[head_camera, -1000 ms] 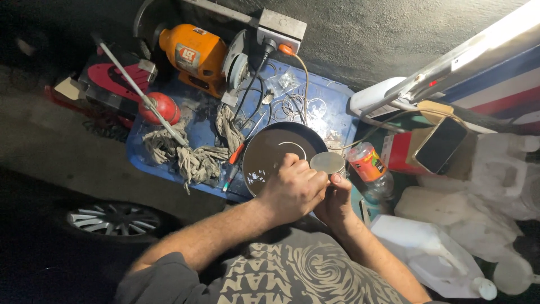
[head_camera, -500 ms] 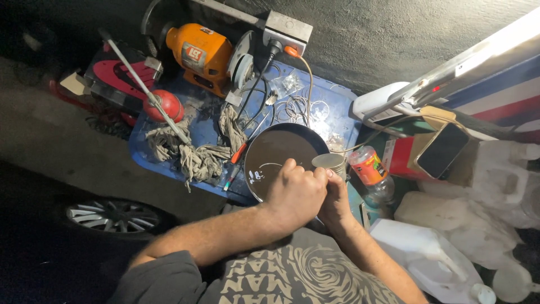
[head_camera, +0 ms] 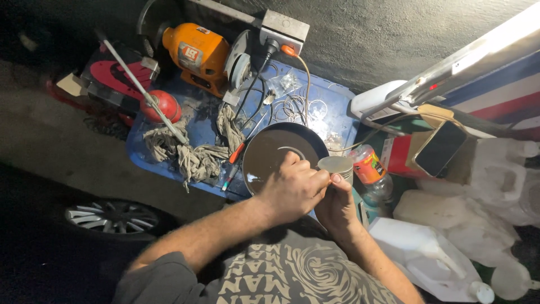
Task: Cleaning an engine piston by scrubbing it with a brush in a bowl of cleaning solution.
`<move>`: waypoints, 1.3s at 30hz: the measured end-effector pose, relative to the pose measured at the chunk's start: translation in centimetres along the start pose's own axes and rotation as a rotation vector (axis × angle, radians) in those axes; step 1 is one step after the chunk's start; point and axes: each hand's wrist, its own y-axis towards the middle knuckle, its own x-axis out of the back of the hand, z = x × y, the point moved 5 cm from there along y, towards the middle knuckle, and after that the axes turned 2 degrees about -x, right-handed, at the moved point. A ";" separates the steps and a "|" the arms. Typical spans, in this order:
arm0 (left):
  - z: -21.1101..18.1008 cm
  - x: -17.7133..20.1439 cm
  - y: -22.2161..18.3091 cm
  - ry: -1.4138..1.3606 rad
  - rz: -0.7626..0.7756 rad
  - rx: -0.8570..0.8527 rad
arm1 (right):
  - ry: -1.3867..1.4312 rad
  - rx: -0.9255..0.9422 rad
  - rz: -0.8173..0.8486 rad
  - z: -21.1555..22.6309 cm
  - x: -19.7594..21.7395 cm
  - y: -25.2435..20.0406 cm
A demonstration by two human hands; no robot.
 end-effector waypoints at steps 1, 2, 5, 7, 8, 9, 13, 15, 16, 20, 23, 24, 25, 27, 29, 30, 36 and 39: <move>-0.5 0.1 -0.1 -0.001 -0.001 0.004 | -0.002 -0.003 -0.001 0.1 -0.1 -0.2; -0.8 0.1 -0.2 0.071 0.022 0.029 | -0.017 -0.021 -0.014 0.1 -0.2 -0.4; -1.6 -0.2 -0.4 0.195 0.063 0.072 | -0.040 -0.051 -0.038 0.5 -1.8 -1.2; -2.0 -0.5 -0.3 0.252 0.081 0.087 | -0.048 -0.062 -0.045 1.0 -3.0 -1.5; -2.2 -0.4 -0.1 0.235 0.043 0.079 | -0.006 -0.051 -0.018 1.5 -3.7 -1.5; -2.4 -0.4 0.1 0.219 0.004 0.072 | 0.034 -0.040 0.012 1.9 -4.3 -1.5; -1.3 -0.6 0.0 0.087 -0.048 -0.050 | 0.070 0.015 0.067 3.7 -5.5 -1.2; -0.9 -0.4 0.1 -0.003 -0.053 -0.050 | 0.120 0.008 0.100 3.9 -8.2 -2.0; -1.1 -0.6 -0.1 -0.009 -0.048 -0.055 | 0.123 0.013 0.094 3.3 -6.7 -1.9; -2.1 -0.4 -0.2 0.158 -0.031 -0.023 | 0.062 -0.024 0.023 1.3 -1.7 -1.6; -2.7 -0.1 -0.4 0.221 -0.005 0.021 | -0.004 -0.016 -0.018 1.4 -2.2 -2.0; -2.8 -0.1 -0.5 0.235 0.005 0.036 | -0.046 0.000 -0.037 1.8 -2.9 -2.3; -2.5 0.1 -0.4 0.236 0.002 0.037 | -0.047 0.000 -0.034 2.0 -3.1 -2.0; -2.2 0.4 -0.3 0.267 -0.001 -0.013 | -0.073 0.006 0.002 2.5 -3.6 -1.6; -2.0 0.0 -0.9 0.283 -0.006 -0.022 | -0.059 -0.010 0.005 2.7 -4.6 -1.7; -1.9 -0.3 -1.2 0.301 -0.011 -0.028 | -0.046 -0.030 0.010 2.7 -5.1 -1.7; -1.1 0.9 -1.0 0.182 -0.067 -0.033 | 0.103 0.089 0.150 4.6 -7.6 -2.2; -0.1 1.5 -1.5 0.181 -0.096 -0.086 | 0.113 0.127 0.297 6.4 -10.7 -2.9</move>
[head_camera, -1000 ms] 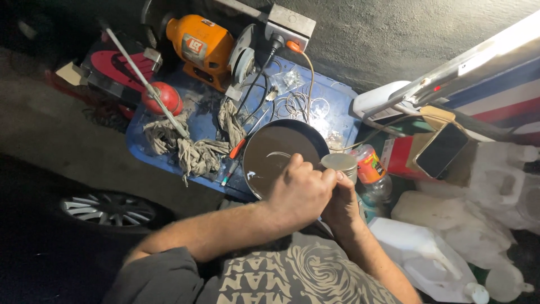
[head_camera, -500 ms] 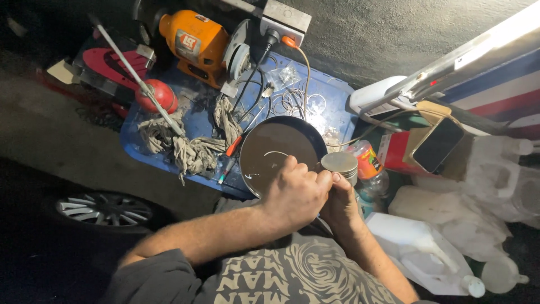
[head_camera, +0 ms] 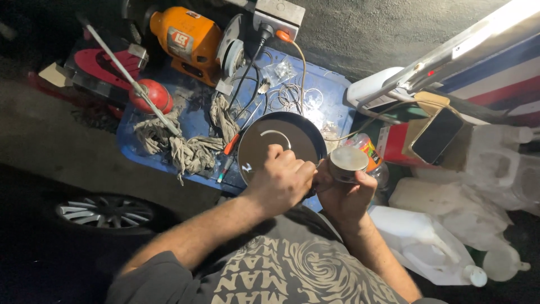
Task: Cleaning an engine piston by scrubbing it with a brush in a bowl of cleaning solution.
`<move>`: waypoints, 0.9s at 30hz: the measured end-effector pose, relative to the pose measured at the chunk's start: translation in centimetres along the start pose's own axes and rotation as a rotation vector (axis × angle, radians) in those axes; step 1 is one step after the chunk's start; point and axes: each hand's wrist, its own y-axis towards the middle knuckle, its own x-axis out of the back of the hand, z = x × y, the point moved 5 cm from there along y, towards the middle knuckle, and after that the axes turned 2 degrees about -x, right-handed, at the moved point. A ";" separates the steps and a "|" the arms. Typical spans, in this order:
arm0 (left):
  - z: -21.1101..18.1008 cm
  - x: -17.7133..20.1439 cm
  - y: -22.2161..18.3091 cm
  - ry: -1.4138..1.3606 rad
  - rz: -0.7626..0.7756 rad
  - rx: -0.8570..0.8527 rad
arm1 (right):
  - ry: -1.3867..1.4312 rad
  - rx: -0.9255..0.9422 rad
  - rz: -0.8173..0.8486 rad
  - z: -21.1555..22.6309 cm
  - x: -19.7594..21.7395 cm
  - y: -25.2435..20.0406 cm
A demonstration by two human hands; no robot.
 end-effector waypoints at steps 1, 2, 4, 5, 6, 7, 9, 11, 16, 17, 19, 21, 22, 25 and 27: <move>0.2 0.4 0.0 -0.003 0.001 -0.003 | 0.000 0.004 -0.003 0.1 -0.9 0.1; 0.3 0.8 -0.2 0.026 0.005 -0.028 | 0.006 0.032 -0.018 0.3 -1.8 0.1; 0.5 1.6 -0.4 0.053 0.012 -0.053 | 0.014 0.061 -0.037 0.3 -2.2 0.0; 0.4 2.0 -0.6 0.100 -0.013 -0.085 | 0.022 0.051 -0.057 0.1 -1.6 -0.1; 0.3 2.4 -0.7 0.145 -0.041 -0.118 | 0.028 0.044 -0.077 0.1 -1.1 -0.1; 0.4 2.6 -0.7 0.141 -0.038 -0.120 | 0.030 0.046 -0.082 0.0 -1.5 -0.2; 0.3 3.1 -0.7 0.273 -0.067 -0.157 | 0.038 0.031 -0.118 -0.3 -2.1 -0.3; 0.6 3.6 -0.7 0.300 -0.071 -0.179 | 0.050 0.024 -0.128 -0.5 -2.8 -0.3; 2.6 2.2 -2.7 0.317 -0.096 -0.197 | 0.079 0.030 -0.166 -1.5 -5.9 -1.0; 3.7 0.9 -3.6 0.228 -0.055 -0.171 | 0.078 0.014 -0.152 -1.6 -6.1 -1.1; 6.2 -4.2 -7.1 0.126 -0.010 -0.153 | 0.079 0.008 -0.149 -2.0 -6.4 -1.4; 9.3 -12.3 -12.6 0.152 0.093 -0.097 | 0.037 0.020 -0.217 -2.5 -6.2 -1.7; 10.3 -13.6 -14.0 0.143 0.094 -0.105 | 0.037 0.030 -0.224 -2.6 -5.7 -2.1; 12.2 -17.9 -17.5 0.081 0.238 -0.154 | -0.021 0.048 -0.303 -3.2 -4.5 -3.5; 12.4 -19.0 -18.3 0.061 0.245 -0.207 | -0.045 0.089 -0.388 -3.3 -5.4 -4.1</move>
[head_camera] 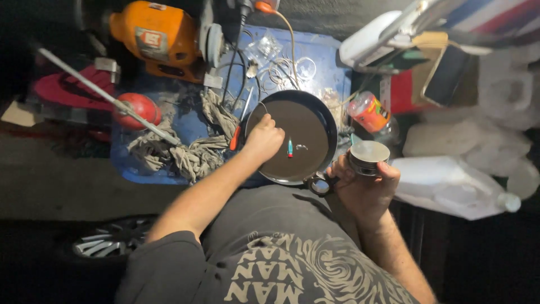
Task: Cleaning an engine piston by scrubbing it with a brush in a bowl of cleaning solution.
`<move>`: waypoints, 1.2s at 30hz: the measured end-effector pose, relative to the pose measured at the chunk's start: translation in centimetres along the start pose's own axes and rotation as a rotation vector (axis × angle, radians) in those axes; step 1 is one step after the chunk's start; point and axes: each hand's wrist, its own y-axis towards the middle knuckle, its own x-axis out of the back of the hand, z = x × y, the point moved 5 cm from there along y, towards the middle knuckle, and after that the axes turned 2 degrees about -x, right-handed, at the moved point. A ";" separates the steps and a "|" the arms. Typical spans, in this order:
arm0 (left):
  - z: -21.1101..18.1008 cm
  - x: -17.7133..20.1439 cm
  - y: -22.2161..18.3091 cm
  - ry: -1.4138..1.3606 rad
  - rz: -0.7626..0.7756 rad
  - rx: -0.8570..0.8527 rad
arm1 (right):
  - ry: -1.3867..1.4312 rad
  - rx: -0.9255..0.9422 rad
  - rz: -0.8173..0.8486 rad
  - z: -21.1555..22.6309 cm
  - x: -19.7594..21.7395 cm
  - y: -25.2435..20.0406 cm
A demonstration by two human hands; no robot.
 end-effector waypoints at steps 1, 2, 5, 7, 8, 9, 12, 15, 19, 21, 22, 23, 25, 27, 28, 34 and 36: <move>0.0 -0.5 -0.4 -0.016 0.004 -0.012 | 0.004 0.010 -0.018 -0.4 0.8 -0.3; 0.0 -0.9 -0.6 -0.025 0.016 -0.024 | -0.007 0.021 -0.065 -0.7 1.7 -0.7; 0.7 -0.5 -0.9 -0.033 0.054 -0.043 | 0.000 0.054 -0.140 -1.4 2.4 -1.2; 1.1 -0.3 -1.1 -0.033 0.077 -0.059 | 0.022 0.085 -0.171 -1.7 2.5 -1.5; 1.3 -0.7 -1.3 -0.054 0.097 -0.054 | 0.043 0.083 -0.178 -1.9 2.5 -1.6; 1.1 -1.1 -1.5 -0.084 0.119 -0.049 | 0.063 0.082 -0.195 -2.0 2.7 -2.0; 1.4 -1.1 -1.1 -0.106 0.126 -0.081 | 0.073 0.104 -0.207 -2.7 3.5 -2.1; 0.9 -0.5 -0.2 -0.094 0.181 -0.104 | 0.096 0.081 -0.280 -3.5 5.1 -2.4; -0.4 -1.4 -0.4 -0.090 0.187 -0.164 | 0.127 0.084 -0.335 -4.3 6.2 -2.2; -1.2 -2.3 -0.9 -0.082 0.252 -0.199 | 0.145 0.013 -0.382 -5.2 7.3 -1.9; -1.2 -2.3 -0.7 -0.081 0.246 -0.197 | 0.141 0.015 -0.379 -5.4 6.8 -1.6; -1.3 -2.3 -0.8 -0.094 0.266 -0.190 | 0.131 -0.024 -0.392 -5.9 6.4 -1.5; -1.2 -1.7 -0.7 -0.109 0.286 -0.178 | 0.117 -0.065 -0.407 -6.8 6.1 -1.3; -0.6 -0.5 -0.2 -0.189 0.224 -0.132 | 0.123 -0.175 -0.409 -8.2 6.4 -1.2; -0.5 -0.5 0.0 -0.190 0.223 -0.130 | 0.121 -0.176 -0.410 -8.3 6.7 -1.0; 1.2 5.9 3.6 -0.536 0.168 0.089 | 0.022 -0.213 -0.374 -7.9 5.8 -0.2; 1.3 7.4 4.2 -0.721 0.190 0.193 | -0.042 -0.141 -0.366 -7.3 4.3 0.0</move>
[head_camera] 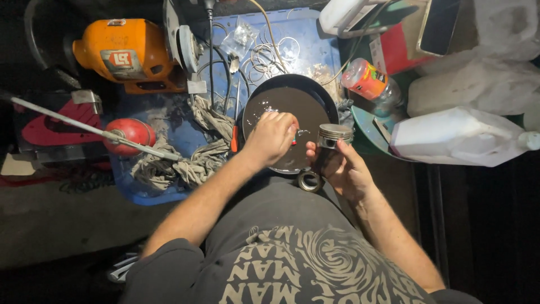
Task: Cleaning an engine piston by scrubbing it with a brush in a bowl of cleaning solution.
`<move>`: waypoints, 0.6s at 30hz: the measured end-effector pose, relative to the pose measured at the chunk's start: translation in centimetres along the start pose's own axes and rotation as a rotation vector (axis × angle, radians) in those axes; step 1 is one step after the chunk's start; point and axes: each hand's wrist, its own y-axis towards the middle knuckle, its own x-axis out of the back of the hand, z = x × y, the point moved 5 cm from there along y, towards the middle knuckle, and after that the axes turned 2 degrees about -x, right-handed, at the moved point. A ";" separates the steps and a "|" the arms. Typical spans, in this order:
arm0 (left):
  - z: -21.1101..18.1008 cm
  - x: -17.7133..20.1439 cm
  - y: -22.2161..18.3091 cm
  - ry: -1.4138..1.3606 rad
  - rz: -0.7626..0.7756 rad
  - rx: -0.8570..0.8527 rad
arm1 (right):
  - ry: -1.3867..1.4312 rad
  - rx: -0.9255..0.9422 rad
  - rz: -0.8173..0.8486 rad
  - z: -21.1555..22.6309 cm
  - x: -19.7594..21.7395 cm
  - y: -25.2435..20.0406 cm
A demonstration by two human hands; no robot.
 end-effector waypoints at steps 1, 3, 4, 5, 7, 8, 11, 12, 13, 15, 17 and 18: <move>-1.2 0.9 0.3 0.002 0.001 0.001 | 0.002 -0.002 0.001 -0.2 0.1 0.3; -4.4 3.4 1.0 -0.064 -0.124 -0.151 | 0.034 0.057 0.123 -0.3 -0.3 1.0; -4.8 3.5 1.2 -0.063 -0.123 -0.150 | 0.035 0.055 0.124 -0.3 -0.7 1.1; -5.6 3.8 1.3 -0.031 -0.175 -0.209 | 0.025 0.100 0.132 -0.1 -1.3 1.1; -6.8 4.2 1.9 0.000 -0.222 -0.269 | 0.018 0.143 0.138 0.0 -1.6 1.3; -7.6 4.7 2.2 0.092 -0.290 -0.331 | -0.019 0.175 0.138 0.1 -1.5 1.4; -8.9 4.9 2.7 0.246 -0.363 -0.444 | -0.066 0.244 0.133 0.2 -1.2 1.7; -9.2 4.8 2.7 0.315 -0.375 -0.490 | -0.082 0.278 0.136 0.2 -1.1 1.7; -9.3 4.9 2.7 0.311 -0.371 -0.493 | -0.079 0.280 0.131 0.3 -1.0 1.9; -9.8 5.3 2.6 0.435 -0.394 -0.539 | -0.136 0.315 0.129 0.4 -0.9 2.0; -9.9 5.1 2.5 0.426 -0.380 -0.547 | -0.134 0.312 0.118 0.1 -0.1 2.4; -9.9 5.1 2.5 0.421 -0.370 -0.554 | -0.135 0.309 0.112 -0.1 0.3 2.6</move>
